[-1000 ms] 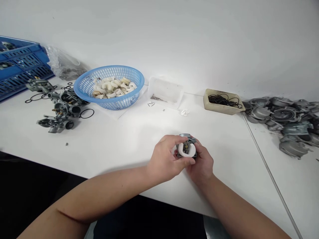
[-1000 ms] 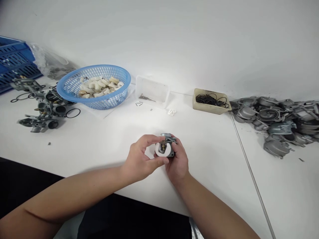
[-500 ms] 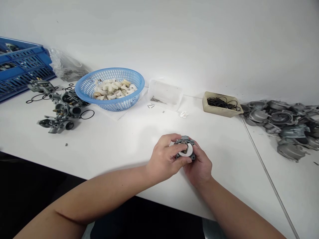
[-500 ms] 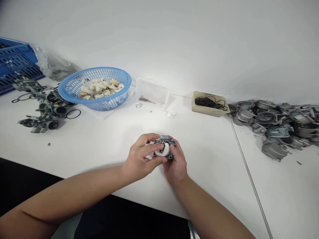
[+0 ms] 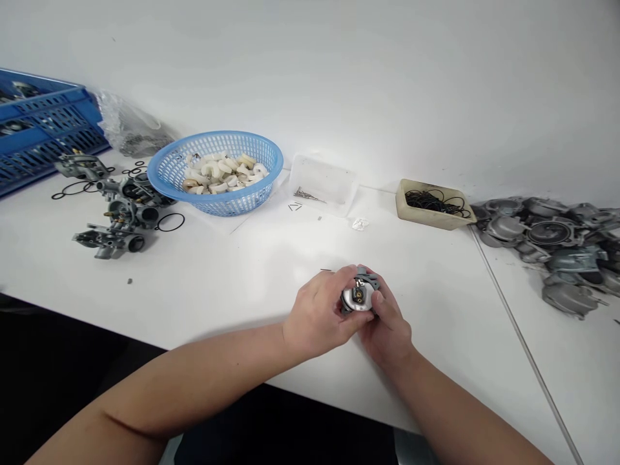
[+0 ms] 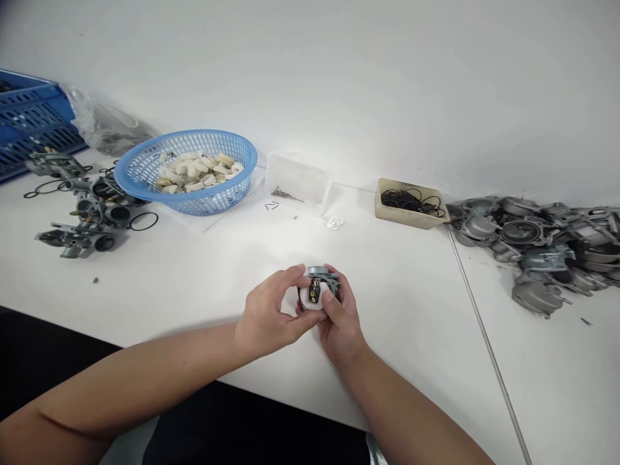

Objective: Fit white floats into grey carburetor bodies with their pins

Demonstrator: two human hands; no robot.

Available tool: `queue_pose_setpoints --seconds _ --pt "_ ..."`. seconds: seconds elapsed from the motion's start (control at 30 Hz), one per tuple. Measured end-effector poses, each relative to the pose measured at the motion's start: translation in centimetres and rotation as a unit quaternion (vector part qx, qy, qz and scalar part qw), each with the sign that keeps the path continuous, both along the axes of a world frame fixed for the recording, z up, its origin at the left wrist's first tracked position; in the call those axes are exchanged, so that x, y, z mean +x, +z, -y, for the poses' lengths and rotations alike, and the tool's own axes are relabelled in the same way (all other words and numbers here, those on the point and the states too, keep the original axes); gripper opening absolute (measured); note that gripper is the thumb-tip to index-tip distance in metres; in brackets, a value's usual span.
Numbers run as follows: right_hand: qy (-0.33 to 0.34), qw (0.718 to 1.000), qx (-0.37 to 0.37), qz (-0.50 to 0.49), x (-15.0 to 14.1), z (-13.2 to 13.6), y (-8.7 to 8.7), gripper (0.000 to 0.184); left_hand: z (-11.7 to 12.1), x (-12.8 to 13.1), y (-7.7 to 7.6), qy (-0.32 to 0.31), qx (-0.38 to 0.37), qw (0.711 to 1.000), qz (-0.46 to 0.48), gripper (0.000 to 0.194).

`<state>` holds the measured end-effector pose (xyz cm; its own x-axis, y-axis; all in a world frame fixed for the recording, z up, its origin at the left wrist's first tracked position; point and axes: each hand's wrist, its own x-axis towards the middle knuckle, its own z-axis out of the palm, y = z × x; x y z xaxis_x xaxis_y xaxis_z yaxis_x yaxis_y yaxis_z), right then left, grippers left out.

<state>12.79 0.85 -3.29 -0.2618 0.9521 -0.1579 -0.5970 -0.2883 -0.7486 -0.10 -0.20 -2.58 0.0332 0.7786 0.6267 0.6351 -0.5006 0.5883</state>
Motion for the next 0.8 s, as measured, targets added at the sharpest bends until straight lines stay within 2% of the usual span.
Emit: queue_pose_setpoints --seconds 0.2,0.57,0.8 --pt "-0.007 1.0 -0.007 0.002 0.05 -0.09 0.01 0.04 -0.19 -0.36 0.52 -0.01 0.005 0.999 -0.035 0.035" --pt "-0.035 0.999 -0.02 0.017 -0.14 -0.13 0.17 0.042 -0.39 -0.69 0.4 -0.042 0.045 0.997 -0.041 0.032" --pt "-0.028 0.999 -0.021 0.006 -0.02 -0.19 -0.09 0.04 -0.54 -0.67 -0.03 -0.083 0.07 0.994 -0.005 0.034"
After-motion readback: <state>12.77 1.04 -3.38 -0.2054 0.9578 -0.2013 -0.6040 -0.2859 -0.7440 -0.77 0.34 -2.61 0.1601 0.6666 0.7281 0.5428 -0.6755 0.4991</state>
